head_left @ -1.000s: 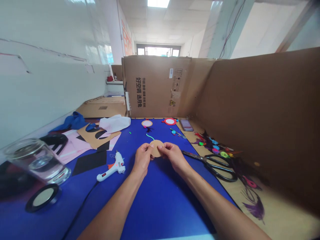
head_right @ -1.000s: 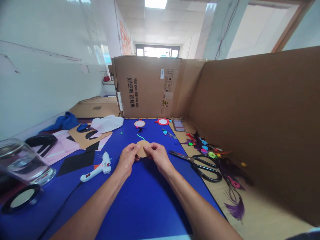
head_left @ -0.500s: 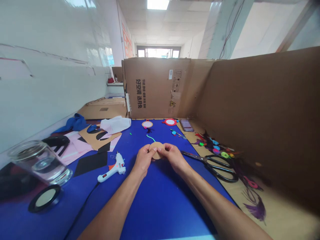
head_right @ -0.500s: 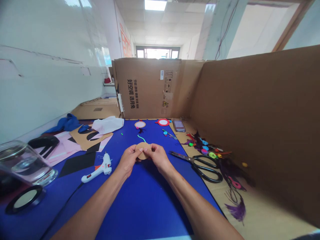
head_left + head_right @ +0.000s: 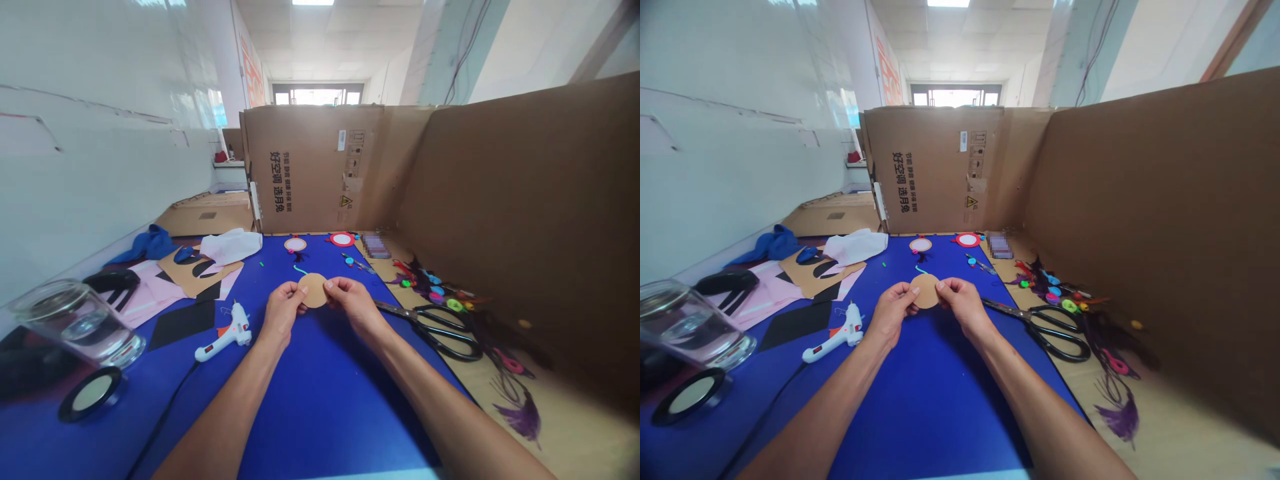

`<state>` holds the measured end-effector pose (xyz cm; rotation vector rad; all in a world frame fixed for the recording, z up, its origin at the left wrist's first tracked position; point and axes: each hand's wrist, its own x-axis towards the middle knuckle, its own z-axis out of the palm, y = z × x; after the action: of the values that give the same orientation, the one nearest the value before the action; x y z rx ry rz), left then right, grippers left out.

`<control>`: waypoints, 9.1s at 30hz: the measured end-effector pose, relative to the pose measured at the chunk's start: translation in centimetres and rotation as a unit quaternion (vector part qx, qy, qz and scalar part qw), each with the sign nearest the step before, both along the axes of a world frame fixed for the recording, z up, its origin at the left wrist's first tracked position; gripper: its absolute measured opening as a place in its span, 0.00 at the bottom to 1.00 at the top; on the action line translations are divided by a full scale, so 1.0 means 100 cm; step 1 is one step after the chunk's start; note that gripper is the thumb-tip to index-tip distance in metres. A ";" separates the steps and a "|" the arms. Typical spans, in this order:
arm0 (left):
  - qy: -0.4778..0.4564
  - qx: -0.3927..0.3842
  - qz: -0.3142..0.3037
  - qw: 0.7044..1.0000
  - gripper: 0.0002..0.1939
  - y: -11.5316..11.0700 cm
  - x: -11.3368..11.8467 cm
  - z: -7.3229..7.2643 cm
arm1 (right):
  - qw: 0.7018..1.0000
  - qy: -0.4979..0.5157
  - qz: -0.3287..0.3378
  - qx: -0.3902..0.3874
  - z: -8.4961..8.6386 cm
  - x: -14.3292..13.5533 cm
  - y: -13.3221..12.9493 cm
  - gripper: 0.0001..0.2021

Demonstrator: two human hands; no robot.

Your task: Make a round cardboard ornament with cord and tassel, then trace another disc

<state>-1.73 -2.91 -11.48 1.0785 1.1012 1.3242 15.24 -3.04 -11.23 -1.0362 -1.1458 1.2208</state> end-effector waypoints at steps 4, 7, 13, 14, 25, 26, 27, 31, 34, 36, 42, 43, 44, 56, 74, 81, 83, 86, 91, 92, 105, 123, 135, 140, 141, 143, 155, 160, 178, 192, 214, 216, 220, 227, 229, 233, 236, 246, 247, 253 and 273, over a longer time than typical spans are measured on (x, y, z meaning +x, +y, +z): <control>-0.010 0.007 -0.001 1.000 0.21 0.000 0.001 0.000 | 1.000 0.018 -0.003 -0.022 0.003 0.002 -0.001 0.25; -0.011 0.006 0.006 1.000 0.21 0.001 0.002 0.000 | 0.998 0.055 -0.016 -0.038 0.005 0.001 -0.002 0.27; -0.004 0.010 0.009 1.000 0.22 0.002 0.002 -0.001 | 0.999 0.020 -0.024 -0.012 0.005 -0.001 -0.003 0.28; -0.003 0.009 0.008 1.000 0.22 0.002 0.002 -0.001 | 1.000 0.010 -0.021 -0.006 0.003 -0.001 -0.003 0.27; -0.015 -0.005 0.016 1.000 0.25 0.001 0.001 -0.001 | 1.000 -0.013 -0.007 0.002 -0.003 0.000 0.001 0.24; -0.013 -0.008 0.008 1.000 0.25 0.001 0.001 0.000 | 1.000 -0.015 -0.006 0.003 -0.003 0.000 0.001 0.24; -0.011 -0.013 0.000 1.000 0.25 0.000 0.002 0.000 | 1.000 -0.016 -0.004 0.004 -0.003 -0.001 0.002 0.24; -0.006 -0.029 -0.006 1.000 0.26 -0.001 0.003 0.001 | 1.000 -0.024 0.009 -0.001 -0.003 -0.002 0.001 0.23; -0.003 -0.027 0.010 1.000 0.25 0.000 0.003 0.000 | 1.000 -0.021 0.012 -0.017 -0.001 -0.003 -0.001 0.24; -0.002 -0.025 0.014 1.000 0.24 0.000 0.003 -0.001 | 1.000 -0.016 0.009 -0.021 0.000 -0.004 -0.003 0.24; 0.007 -0.034 -0.002 0.999 0.23 -0.002 0.005 0.001 | 0.999 -0.040 0.021 -0.005 -0.002 -0.003 -0.002 0.26; 0.009 -0.035 -0.006 0.999 0.24 -0.003 0.005 0.002 | 0.999 -0.043 0.024 0.001 -0.003 -0.003 -0.001 0.26; 0.011 -0.035 -0.010 0.999 0.24 -0.004 0.006 0.002 | 0.998 -0.048 0.026 0.007 -0.004 -0.003 0.000 0.26; -0.002 -0.046 -0.037 0.998 0.23 -0.004 0.004 0.001 | 0.998 -0.063 0.016 0.017 -0.007 -0.002 0.002 0.24; 0.075 -0.015 -0.096 0.992 0.17 -0.005 0.004 -0.002 | 0.992 -0.112 0.030 0.050 -0.010 0.001 0.003 0.23; 0.035 -0.016 -0.056 0.998 0.18 -0.002 0.004 -0.004 | 0.994 -0.096 0.038 0.047 -0.008 -0.003 -0.002 0.26; -0.007 -0.028 -0.021 0.999 0.22 -0.001 0.003 -0.004 | 0.995 -0.079 0.042 0.040 -0.006 -0.006 -0.003 0.25; -0.041 -0.047 -0.004 0.998 0.26 0.001 0.002 -0.005 | 0.996 -0.063 0.060 0.023 -0.007 -0.008 -0.003 0.25; -0.015 -0.010 -0.012 1.000 0.21 0.001 0.002 -0.007 | 0.997 -0.048 0.058 0.013 -0.012 -0.008 -0.001 0.26; -0.002 0.000 -0.009 1.000 0.19 0.000 0.002 -0.007 | 0.997 -0.045 0.063 0.016 -0.013 -0.008 -0.001 0.26; 0.079 0.044 0.001 0.996 0.11 0.000 -0.003 0.003 | 0.991 -0.078 0.108 0.021 -0.010 -0.007 -0.003 0.23; 0.084 0.078 -0.011 0.993 0.17 0.002 -0.002 -0.001 | 0.992 -0.099 0.031 0.069 -0.007 -0.007 -0.005 0.21; 0.099 0.027 -0.051 0.993 0.18 0.002 0.001 0.001 | 0.998 -0.054 -0.026 0.036 -0.005 -0.002 0.000 0.22; 0.099 0.056 -0.032 0.993 0.17 0.004 0.000 -0.002 | 0.999 -0.019 -0.014 0.033 -0.005 -0.003 -0.002 0.23; 0.095 0.062 -0.024 0.993 0.17 0.004 0.000 -0.003 | 0.999 -0.017 -0.006 0.032 -0.006 -0.003 -0.002 0.24; 0.090 0.067 -0.014 0.994 0.18 0.004 0.000 -0.003 | 0.999 -0.025 0.003 0.023 -0.007 -0.004 -0.002 0.24; 0.098 0.063 -0.023 0.993 0.20 0.001 0.002 -0.001 | 0.999 -0.039 -0.005 0.015 -0.005 -0.005 -0.002 0.26; 0.073 0.058 -0.003 0.996 0.18 0.001 0.003 0.001 | 1.000 -0.020 -0.005 0.010 -0.004 -0.005 -0.001 0.27; 0.045 0.037 -0.009 0.998 0.18 -0.001 0.003 0.001 | 0.999 0.002 -0.041 0.015 -0.004 0.001 0.000 0.24; 0.069 0.050 -0.002 0.996 0.19 0.000 0.001 0.002 | 0.999 -0.025 -0.016 0.021 -0.005 -0.002 -0.002 0.22; 0.045 0.039 -0.016 0.998 0.16 -0.003 0.000 0.002 | 0.997 -0.066 0.024 0.045 -0.003 -0.005 -0.005 0.23; 0.046 0.049 -0.008 0.998 0.15 -0.003 0.001 0.004 | 0.996 -0.063 0.037 0.045 -0.003 -0.006 -0.005 0.22; 0.046 0.051 0.002 0.998 0.15 -0.003 0.002 0.004 | 0.996 -0.068 0.030 0.050 -0.002 -0.008 -0.007 0.22; 0.080 0.048 -0.014 0.996 0.13 -0.003 0.000 0.002 | 0.990 -0.113 -0.011 0.081 -0.004 -0.003 -0.003 0.18; 0.091 0.045 -0.024 0.995 0.13 -0.002 0.000 0.002 | 0.986 -0.135 -0.006 0.093 -0.006 -0.003 -0.002 0.17; 0.107 0.051 -0.023 0.993 0.13 -0.002 0.000 0.001 | 0.980 -0.166 0.003 0.107 -0.007 -0.004 -0.001 0.16; 0.109 0.059 -0.009 0.992 0.13 -0.001 0.002 0.001 | 0.982 -0.162 0.005 0.097 -0.007 -0.006 -0.002 0.17; 0.037 0.034 0.036 0.998 0.18 0.001 0.001 -0.001 | 0.991 -0.119 0.025 0.056 -0.015 -0.012 -0.001 0.20; 0.041 0.036 0.034 0.998 0.18 0.001 0.002 -0.001 | 0.991 -0.121 0.019 0.055 -0.016 -0.011 0.000 0.20; 0.125 0.059 0.015 0.990 0.12 -0.001 0.002 0.001 | 0.986 -0.145 0.046 0.072 -0.017 -0.012 -0.001 0.21; 0.051 0.029 0.049 0.997 0.16 0.002 0.000 0.001 | 0.994 -0.076 0.074 0.035 -0.010 -0.015 -0.005 0.21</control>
<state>-1.69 -2.72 -11.37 1.1576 1.2101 1.4001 13.79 -3.59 -12.23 -1.0195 -1.3949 1.2243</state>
